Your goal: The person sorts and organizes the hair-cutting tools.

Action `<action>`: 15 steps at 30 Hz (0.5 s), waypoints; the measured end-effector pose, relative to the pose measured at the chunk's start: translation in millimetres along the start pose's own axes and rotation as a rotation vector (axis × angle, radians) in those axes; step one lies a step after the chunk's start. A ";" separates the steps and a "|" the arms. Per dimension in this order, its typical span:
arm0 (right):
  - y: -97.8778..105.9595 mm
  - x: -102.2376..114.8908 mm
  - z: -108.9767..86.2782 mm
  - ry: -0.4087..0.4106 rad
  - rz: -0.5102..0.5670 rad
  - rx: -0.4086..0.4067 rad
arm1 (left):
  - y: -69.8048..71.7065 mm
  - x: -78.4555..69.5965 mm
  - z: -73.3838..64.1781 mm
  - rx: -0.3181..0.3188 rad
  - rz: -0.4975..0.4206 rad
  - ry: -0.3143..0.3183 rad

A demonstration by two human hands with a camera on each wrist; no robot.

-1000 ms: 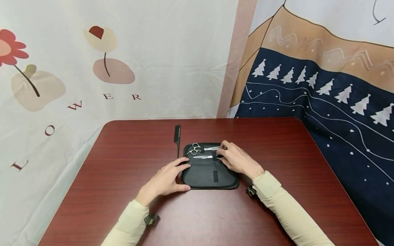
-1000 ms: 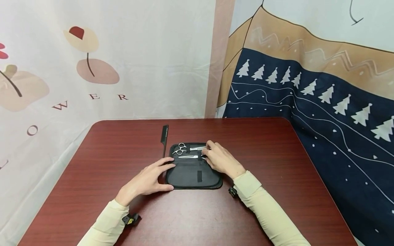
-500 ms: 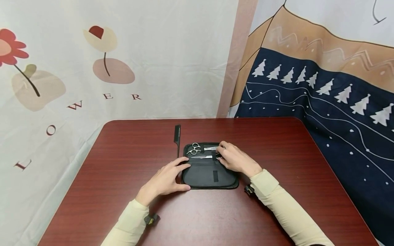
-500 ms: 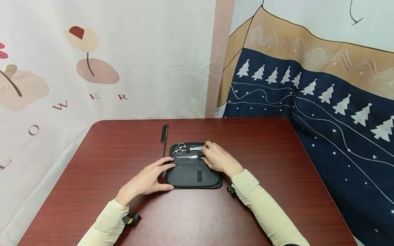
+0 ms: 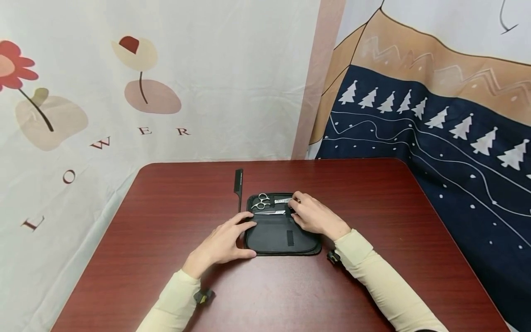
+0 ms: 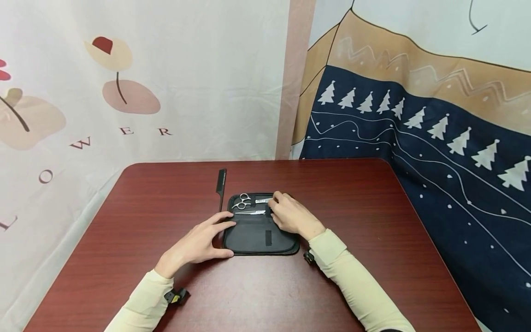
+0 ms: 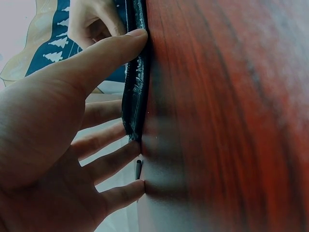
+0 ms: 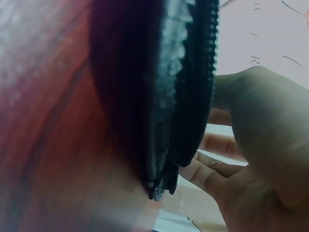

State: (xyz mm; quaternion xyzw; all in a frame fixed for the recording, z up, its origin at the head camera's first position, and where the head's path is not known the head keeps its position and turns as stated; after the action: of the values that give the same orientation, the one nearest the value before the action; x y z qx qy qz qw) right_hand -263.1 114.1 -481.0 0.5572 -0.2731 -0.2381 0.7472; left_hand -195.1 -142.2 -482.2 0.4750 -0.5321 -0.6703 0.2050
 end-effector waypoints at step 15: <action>2.7 2.0 -1.2 -0.017 -0.008 -0.003 | -0.7 0.3 -0.7 0.000 -0.004 -0.004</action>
State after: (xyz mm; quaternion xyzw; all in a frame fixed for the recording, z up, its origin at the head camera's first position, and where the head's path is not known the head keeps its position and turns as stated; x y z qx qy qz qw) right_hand -260.7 114.3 -478.4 0.5551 -0.2768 -0.2464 0.7447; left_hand -194.5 -142.6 -483.0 0.4747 -0.5317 -0.6715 0.2025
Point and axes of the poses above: each hand's wrist, its own z-axis towards the middle knuckle, its own y-axis out of the back of the hand, x = y × z, the point moved 5 cm from there along z, towards the middle knuckle, and after that the axes turned 2 degrees about z, right-handed, at the moved point
